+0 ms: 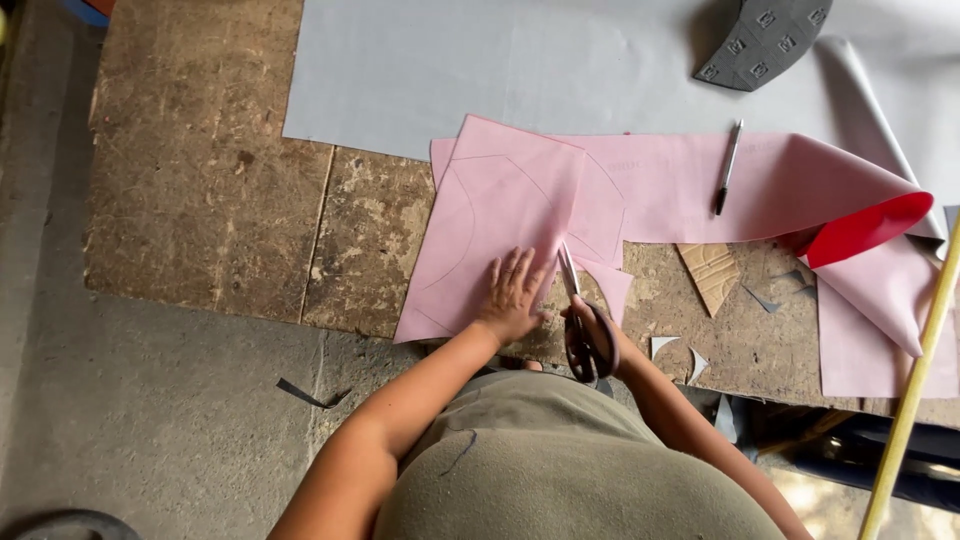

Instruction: Tracing a template onto pink upholstery material and cutting out the shapes with scissors

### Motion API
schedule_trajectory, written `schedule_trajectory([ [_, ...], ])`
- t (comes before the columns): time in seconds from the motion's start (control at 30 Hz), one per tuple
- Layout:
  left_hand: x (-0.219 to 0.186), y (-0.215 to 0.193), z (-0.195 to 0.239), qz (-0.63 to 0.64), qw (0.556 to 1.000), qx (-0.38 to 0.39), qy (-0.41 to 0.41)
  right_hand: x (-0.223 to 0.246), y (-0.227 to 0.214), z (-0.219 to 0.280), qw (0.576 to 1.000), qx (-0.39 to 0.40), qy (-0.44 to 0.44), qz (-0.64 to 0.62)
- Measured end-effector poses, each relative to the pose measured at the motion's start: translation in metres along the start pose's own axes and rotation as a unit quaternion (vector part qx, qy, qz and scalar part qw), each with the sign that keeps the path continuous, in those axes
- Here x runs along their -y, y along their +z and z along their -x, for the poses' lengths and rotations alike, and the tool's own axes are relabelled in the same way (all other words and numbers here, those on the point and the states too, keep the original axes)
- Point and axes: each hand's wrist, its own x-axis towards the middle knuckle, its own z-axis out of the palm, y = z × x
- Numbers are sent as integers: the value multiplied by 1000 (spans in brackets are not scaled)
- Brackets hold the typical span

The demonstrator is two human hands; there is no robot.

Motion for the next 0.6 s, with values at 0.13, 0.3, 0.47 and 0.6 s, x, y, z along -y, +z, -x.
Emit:
schedule_trajectory([
  [0.13,15,38,-8,-41,975,-213,43,2,8,-14,999,-21,10,-24],
  [0.3,20,53,-22,-6,965,-256,50,39,45,32,998,-41,39,-23],
  [0.47,9,67,-25,22,967,-241,82,41,46,15,997,-52,45,-26],
  [0.6,4,65,-27,18,967,-237,90,52,50,15,998,-64,18,1],
])
